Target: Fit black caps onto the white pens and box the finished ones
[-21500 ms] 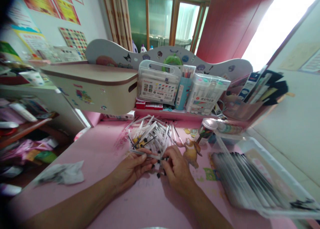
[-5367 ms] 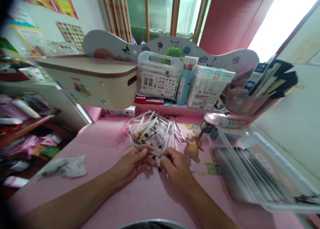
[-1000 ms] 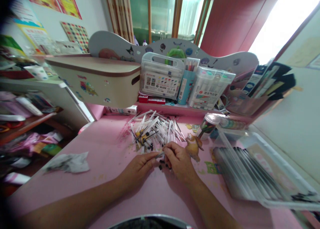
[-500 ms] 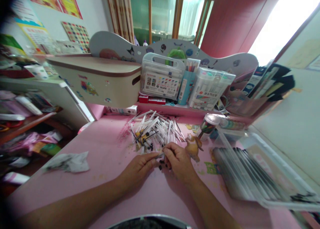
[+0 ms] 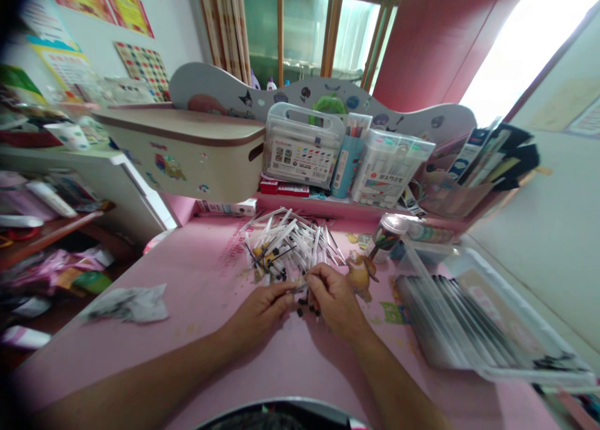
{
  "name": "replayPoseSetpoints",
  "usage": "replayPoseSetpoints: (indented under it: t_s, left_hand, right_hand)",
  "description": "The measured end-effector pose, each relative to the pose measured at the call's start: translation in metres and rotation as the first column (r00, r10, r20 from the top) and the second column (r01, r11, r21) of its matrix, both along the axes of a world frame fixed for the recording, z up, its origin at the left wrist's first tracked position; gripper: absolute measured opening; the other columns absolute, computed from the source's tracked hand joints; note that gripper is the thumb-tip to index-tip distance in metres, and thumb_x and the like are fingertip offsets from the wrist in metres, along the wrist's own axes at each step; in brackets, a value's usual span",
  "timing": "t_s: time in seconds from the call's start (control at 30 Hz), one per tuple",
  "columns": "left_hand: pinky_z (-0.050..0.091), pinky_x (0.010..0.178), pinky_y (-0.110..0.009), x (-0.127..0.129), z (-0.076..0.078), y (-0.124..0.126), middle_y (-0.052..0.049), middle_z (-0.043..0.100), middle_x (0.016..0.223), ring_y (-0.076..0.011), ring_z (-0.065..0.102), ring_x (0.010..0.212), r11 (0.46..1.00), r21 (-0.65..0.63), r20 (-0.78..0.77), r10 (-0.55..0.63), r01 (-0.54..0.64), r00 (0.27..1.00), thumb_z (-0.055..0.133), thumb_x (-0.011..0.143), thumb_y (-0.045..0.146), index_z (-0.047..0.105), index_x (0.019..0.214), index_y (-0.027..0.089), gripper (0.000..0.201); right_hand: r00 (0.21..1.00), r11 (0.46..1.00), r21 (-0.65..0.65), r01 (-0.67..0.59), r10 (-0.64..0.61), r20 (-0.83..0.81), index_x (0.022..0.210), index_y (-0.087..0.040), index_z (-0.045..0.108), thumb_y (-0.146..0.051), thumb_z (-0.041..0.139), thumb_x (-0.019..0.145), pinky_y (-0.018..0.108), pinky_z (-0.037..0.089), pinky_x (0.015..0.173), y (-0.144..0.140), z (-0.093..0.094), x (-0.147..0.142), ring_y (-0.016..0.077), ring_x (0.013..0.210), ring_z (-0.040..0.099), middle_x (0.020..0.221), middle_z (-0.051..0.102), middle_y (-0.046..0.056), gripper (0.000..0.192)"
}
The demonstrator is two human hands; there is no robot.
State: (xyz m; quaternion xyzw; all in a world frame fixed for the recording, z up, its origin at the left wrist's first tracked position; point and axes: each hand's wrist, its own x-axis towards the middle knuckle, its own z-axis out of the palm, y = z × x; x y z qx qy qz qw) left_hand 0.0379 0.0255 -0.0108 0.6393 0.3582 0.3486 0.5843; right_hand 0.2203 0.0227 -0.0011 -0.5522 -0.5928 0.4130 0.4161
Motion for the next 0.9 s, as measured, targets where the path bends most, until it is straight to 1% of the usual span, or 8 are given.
replayPoseSetpoints:
  t_s: [0.13, 0.23, 0.33, 0.47, 0.57, 0.67, 0.77, 0.9]
  left_hand:
    - [0.044, 0.066, -0.025, -0.003, -0.003, 0.005, -0.001, 0.066, 0.078, -0.0161, 0.057, 0.07, 0.986, -0.089, 0.058, 0.145, -0.139, 0.988, 0.058, 0.088, 0.031, 0.071, 0.105, 0.019, 0.025]
    - [0.045, 0.071, -0.027, -0.006, -0.002, 0.008, -0.002, 0.067, 0.081, -0.017, 0.059, 0.076, 0.982, -0.004, 0.025, 0.19, -0.19, 0.982, 0.057, 0.088, 0.028, 0.07, 0.099, 0.018, 0.019]
    - [0.043, 0.08, -0.028, -0.008, 0.0, 0.006, -0.002, 0.068, 0.087, -0.0179, 0.06, 0.085, 0.985, 0.145, -0.042, 0.105, -0.097, 0.994, 0.055, 0.089, 0.022, 0.069, 0.093, 0.019, 0.014]
    - [0.042, 0.074, -0.027, -0.007, -0.002, 0.0, 0.0, 0.062, 0.085, -0.0154, 0.056, 0.079, 0.99, 0.131, 0.003, 0.054, -0.054, 0.999, 0.056, 0.091, 0.026, 0.061, 0.098, 0.021, 0.01]
    - [0.041, 0.068, -0.024, -0.006, -0.002, -0.002, 0.003, 0.054, 0.082, -0.0131, 0.051, 0.075, 0.993, 0.021, 0.125, 0.116, -0.119, 0.985, 0.059, 0.09, 0.031, 0.055, 0.109, 0.024, 0.021]
    - [0.037, 0.061, -0.021, -0.005, 0.0, -0.002, 0.005, 0.049, 0.08, -0.0108, 0.046, 0.069, 0.979, -0.09, 0.205, 0.196, -0.181, 0.959, 0.06, 0.09, 0.031, 0.053, 0.114, 0.026, 0.026]
    - [0.033, 0.055, -0.02, -0.004, 0.003, -0.001, 0.005, 0.047, 0.079, -0.01, 0.043, 0.066, 0.962, -0.153, 0.233, 0.256, -0.224, 0.938, 0.061, 0.089, 0.031, 0.054, 0.113, 0.026, 0.026]
    - [0.033, 0.054, -0.019, -0.004, 0.004, 0.0, 0.004, 0.048, 0.079, -0.0104, 0.043, 0.066, 0.964, -0.143, 0.2, 0.249, -0.223, 0.948, 0.06, 0.088, 0.029, 0.055, 0.113, 0.026, 0.026]
  right_hand:
    - [0.981, 0.971, 0.196, 0.135, -0.158, 0.109, 0.079, -0.02, 0.056, -0.033, 0.049, 0.092, 0.025, 0.04, 0.058, 0.001, 0.016, 0.012, 0.0126, 0.057, 0.05, 0.061, 0.053, -0.003, 0.019]
    - [0.892, 0.945, 0.314, -0.097, -0.058, 0.449, 0.075, -0.019, 0.059, -0.022, 0.056, 0.088, 0.029, 0.041, 0.073, -0.003, 0.026, 0.012, 0.016, 0.075, 0.055, 0.075, 0.062, 0.002, 0.013]
    - [0.671, 0.919, 0.213, -0.332, 0.071, 0.738, 0.085, -0.018, 0.066, -0.016, 0.061, 0.088, 0.033, 0.038, 0.082, -0.011, 0.032, -0.001, 0.0198, 0.088, 0.056, 0.087, 0.068, 0.005, 0.007]
    - [0.523, 0.933, 0.113, -0.342, 0.089, 0.848, 0.084, -0.018, 0.069, -0.016, 0.06, 0.091, 0.033, 0.04, 0.081, -0.022, 0.046, -0.012, 0.0208, 0.086, 0.058, 0.084, 0.07, 0.005, 0.011]
    - [0.577, 0.929, 0.254, -0.27, -0.055, 0.815, 0.084, -0.019, 0.07, -0.017, 0.056, 0.093, 0.034, 0.043, 0.083, -0.038, 0.072, 0.006, 0.0211, 0.088, 0.06, 0.083, 0.071, 0.006, 0.016]
    - [0.676, 0.862, 0.503, -0.066, -0.332, 0.657, 0.109, -0.022, 0.069, -0.026, 0.052, 0.094, 0.033, 0.049, 0.079, -0.061, 0.108, 0.044, 0.0199, 0.089, 0.064, 0.1, 0.072, 0.007, 0.022]
    - [0.592, 0.763, 0.622, 0.176, -0.587, 0.552, 0.12, -0.023, 0.066, -0.035, 0.059, 0.089, 0.031, 0.052, 0.07, -0.076, 0.138, 0.092, 0.0179, 0.073, 0.065, 0.091, 0.072, 0.007, 0.035]
    - [0.492, 0.791, 0.547, 0.275, -0.605, 0.626, 0.113, -0.022, 0.07, -0.034, 0.058, 0.085, 0.028, 0.05, 0.062, -0.063, 0.156, 0.146, 0.0173, 0.069, 0.064, 0.084, 0.071, 0.007, 0.032]
